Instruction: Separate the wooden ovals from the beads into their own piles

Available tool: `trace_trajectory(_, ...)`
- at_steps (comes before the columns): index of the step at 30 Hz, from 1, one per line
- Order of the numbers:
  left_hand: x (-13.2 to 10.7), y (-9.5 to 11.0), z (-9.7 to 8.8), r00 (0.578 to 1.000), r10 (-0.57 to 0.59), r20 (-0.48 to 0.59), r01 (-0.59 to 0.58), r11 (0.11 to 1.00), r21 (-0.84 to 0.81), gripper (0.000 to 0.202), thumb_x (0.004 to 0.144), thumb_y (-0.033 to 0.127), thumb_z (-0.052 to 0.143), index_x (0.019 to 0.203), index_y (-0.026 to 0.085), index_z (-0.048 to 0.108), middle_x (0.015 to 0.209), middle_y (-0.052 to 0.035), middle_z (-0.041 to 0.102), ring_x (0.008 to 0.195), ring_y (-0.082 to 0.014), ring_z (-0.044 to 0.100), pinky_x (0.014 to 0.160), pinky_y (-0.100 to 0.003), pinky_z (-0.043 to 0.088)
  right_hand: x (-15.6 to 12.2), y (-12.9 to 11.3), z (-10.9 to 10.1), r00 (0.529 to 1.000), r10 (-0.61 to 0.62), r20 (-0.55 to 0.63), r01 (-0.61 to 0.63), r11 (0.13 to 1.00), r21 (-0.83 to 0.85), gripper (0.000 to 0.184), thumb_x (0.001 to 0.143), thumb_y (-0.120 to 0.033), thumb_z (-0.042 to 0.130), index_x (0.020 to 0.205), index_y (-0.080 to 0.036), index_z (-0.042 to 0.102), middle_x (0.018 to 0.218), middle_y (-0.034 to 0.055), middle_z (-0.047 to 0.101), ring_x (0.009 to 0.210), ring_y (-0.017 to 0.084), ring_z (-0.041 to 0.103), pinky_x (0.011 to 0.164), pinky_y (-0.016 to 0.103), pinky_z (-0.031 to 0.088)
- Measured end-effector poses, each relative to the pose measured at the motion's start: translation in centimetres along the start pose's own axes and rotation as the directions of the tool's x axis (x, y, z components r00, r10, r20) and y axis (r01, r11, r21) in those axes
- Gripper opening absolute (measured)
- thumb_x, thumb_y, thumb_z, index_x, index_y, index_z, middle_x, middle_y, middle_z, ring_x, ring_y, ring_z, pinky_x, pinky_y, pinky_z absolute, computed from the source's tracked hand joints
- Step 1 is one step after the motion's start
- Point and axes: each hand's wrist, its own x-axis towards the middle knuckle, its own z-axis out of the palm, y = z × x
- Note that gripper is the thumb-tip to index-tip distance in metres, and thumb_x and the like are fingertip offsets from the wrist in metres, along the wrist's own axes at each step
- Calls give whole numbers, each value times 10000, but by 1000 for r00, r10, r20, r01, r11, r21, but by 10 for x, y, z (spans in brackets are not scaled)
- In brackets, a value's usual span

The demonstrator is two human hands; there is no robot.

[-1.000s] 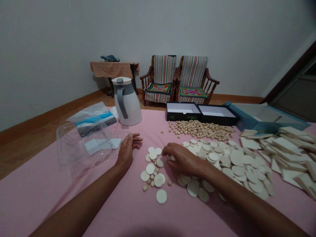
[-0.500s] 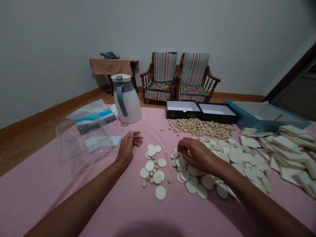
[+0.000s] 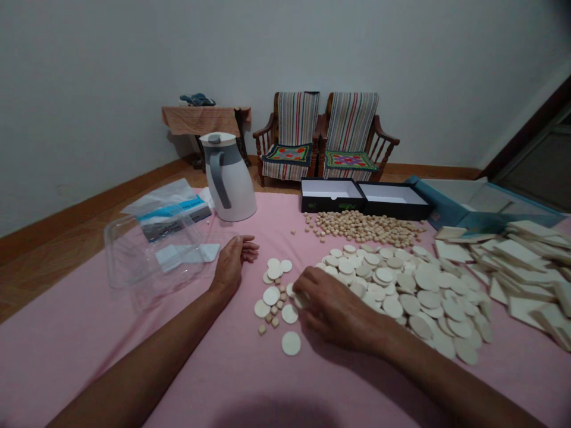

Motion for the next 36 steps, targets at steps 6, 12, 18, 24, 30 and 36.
trace_trajectory(6, 1, -4, 0, 999, 39, 25, -39, 999, 23, 432, 849, 527, 529, 961, 118, 610, 789, -80, 672, 613, -142, 606, 542, -242, 454, -23, 24, -33, 944, 277, -181, -320, 904, -284, 280, 741, -22, 494, 974, -154, 576, 1016, 129, 543, 915, 236, 474, 727, 331, 338)
trace_trajectory(12, -2, -3, 4, 997, 48, 62, -52, 997, 65, 446, 846, 541, 536, 917, 109, 627, 741, -78, 668, 606, -139, 603, 556, -243, 452, -25, -10, 3, 997, 68, 21, -64, 985, -163, 164, 858, -78, 445, 824, -184, 565, 858, 55, 561, 753, 169, 475, 653, 307, 299)
trace_trajectory(18, -4, 0, 8, 996, 45, 72, -50, 996, 78, 473, 825, 566, 549, 895, 105, 624, 722, -72, 665, 584, -136, 599, 561, -251, 456, -22, -20, 26, 999, 15, 50, -4, 976, -219, 121, 842, -71, 485, 877, -149, 571, 849, 69, 573, 748, 174, 487, 633, 302, 288)
trace_trajectory(24, -5, 1, 9, 995, 46, 94, -54, 995, 80, 469, 823, 568, 550, 874, 109, 630, 720, -70, 664, 603, -140, 606, 573, -253, 459, 2, 23, -8, 968, 242, -70, -252, 931, -265, 183, 815, -40, 464, 909, -161, 564, 890, 72, 571, 727, 157, 511, 586, 274, 281)
trace_trajectory(30, -5, 1, 9, 993, 57, 107, -66, 994, 84, 481, 811, 581, 553, 849, 109, 638, 703, -73, 667, 594, -147, 613, 556, -254, 459, 4, 10, -23, 927, 266, -264, -318, 931, -180, 202, 865, -128, 484, 1050, -167, 554, 1014, 95, 577, 851, 174, 542, 682, 277, 345)
trace_trajectory(36, -6, 0, 10, 992, 62, 112, -69, 996, 61, 461, 823, 563, 553, 843, 110, 635, 683, -65, 662, 575, -139, 603, 550, -246, 454, -23, -37, 33, 995, 98, 16, -98, 995, -36, 160, 808, -260, 581, 937, -175, 537, 952, 62, 565, 826, 170, 516, 662, 269, 343)
